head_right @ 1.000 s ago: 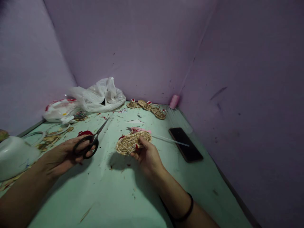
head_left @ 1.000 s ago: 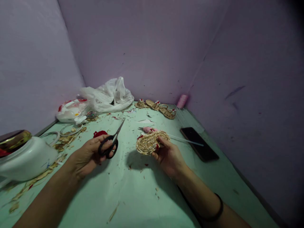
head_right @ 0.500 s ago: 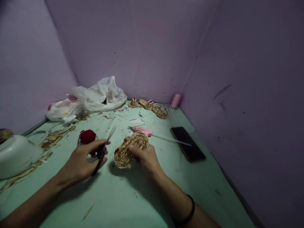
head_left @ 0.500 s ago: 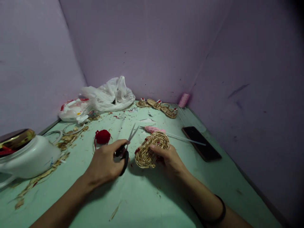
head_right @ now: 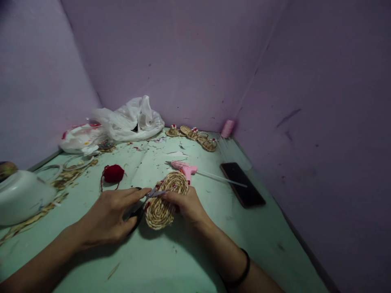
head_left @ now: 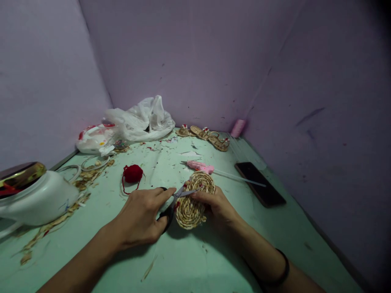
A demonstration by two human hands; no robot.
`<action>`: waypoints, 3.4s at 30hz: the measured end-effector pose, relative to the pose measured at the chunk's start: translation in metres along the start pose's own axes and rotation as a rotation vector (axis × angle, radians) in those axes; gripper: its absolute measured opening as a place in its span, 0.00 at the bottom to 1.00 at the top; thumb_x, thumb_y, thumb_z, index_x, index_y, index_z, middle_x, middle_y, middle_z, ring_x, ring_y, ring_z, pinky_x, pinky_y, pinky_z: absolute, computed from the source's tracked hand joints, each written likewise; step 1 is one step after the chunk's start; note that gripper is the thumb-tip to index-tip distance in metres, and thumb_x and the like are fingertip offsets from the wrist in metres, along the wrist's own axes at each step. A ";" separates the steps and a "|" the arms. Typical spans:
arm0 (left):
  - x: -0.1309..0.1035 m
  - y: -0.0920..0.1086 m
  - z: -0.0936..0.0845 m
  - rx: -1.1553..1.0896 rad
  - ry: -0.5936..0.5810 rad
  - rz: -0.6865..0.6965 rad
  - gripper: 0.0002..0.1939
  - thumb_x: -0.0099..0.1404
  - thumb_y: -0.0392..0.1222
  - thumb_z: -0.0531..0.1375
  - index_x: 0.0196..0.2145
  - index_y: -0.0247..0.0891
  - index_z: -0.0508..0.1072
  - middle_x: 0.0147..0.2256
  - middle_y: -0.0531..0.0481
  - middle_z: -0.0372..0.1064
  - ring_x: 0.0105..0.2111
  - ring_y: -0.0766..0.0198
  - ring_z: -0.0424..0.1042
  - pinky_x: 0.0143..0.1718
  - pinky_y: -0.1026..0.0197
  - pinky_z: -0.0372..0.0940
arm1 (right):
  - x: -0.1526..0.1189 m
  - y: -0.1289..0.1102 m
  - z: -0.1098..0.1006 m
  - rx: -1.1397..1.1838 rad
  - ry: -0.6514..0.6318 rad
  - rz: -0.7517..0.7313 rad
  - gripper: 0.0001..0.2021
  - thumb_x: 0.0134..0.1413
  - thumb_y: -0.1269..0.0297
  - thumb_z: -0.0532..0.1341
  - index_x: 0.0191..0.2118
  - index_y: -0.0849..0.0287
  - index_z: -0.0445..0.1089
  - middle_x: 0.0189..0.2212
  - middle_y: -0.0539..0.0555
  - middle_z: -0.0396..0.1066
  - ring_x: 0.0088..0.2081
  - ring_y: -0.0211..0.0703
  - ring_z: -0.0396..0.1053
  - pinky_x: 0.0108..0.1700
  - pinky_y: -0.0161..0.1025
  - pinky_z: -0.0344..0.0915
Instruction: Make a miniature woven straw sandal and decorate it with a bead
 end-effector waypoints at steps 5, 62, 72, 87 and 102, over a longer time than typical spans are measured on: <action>-0.002 -0.005 0.002 0.066 -0.059 0.077 0.30 0.52 0.35 0.52 0.55 0.37 0.60 0.36 0.43 0.69 0.33 0.54 0.68 0.32 0.55 0.59 | 0.002 -0.003 -0.003 -0.022 -0.064 0.012 0.13 0.33 0.72 0.66 0.33 0.64 0.73 0.27 0.54 0.74 0.29 0.43 0.71 0.37 0.41 0.67; -0.003 -0.003 0.002 -0.194 -0.069 0.146 0.32 0.45 0.26 0.49 0.51 0.38 0.62 0.35 0.47 0.71 0.33 0.61 0.70 0.31 0.62 0.61 | -0.012 -0.011 0.011 -0.276 -0.052 -0.081 0.09 0.33 0.71 0.66 0.27 0.62 0.69 0.24 0.49 0.70 0.26 0.36 0.67 0.30 0.34 0.67; 0.000 -0.010 -0.003 -0.506 0.042 0.016 0.19 0.51 0.30 0.52 0.41 0.36 0.68 0.26 0.52 0.71 0.22 0.67 0.67 0.24 0.65 0.61 | -0.011 -0.004 0.006 -0.131 -0.064 -0.032 0.14 0.34 0.68 0.68 0.33 0.60 0.71 0.27 0.52 0.72 0.28 0.41 0.69 0.33 0.41 0.69; -0.001 -0.022 -0.015 -1.019 0.176 -0.432 0.18 0.51 0.45 0.58 0.38 0.33 0.68 0.23 0.49 0.71 0.22 0.64 0.68 0.20 0.65 0.58 | 0.001 -0.015 0.001 0.090 0.045 -0.062 0.30 0.41 0.67 0.63 0.54 0.59 0.60 0.31 0.55 0.75 0.33 0.50 0.73 0.35 0.44 0.68; 0.009 -0.019 0.012 -1.400 0.314 -0.481 0.25 0.43 0.38 0.66 0.40 0.35 0.65 0.29 0.49 0.71 0.29 0.62 0.71 0.30 0.61 0.65 | -0.005 -0.001 0.006 0.008 -0.052 -0.056 0.18 0.45 0.54 0.63 0.40 0.61 0.71 0.38 0.58 0.74 0.37 0.49 0.71 0.40 0.44 0.66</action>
Point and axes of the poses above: each hand's wrist, its own x-axis towards the middle knuckle, its own z-axis out of the palm, y = z × x, the point moved 3 cm from there along x, towards the middle knuckle
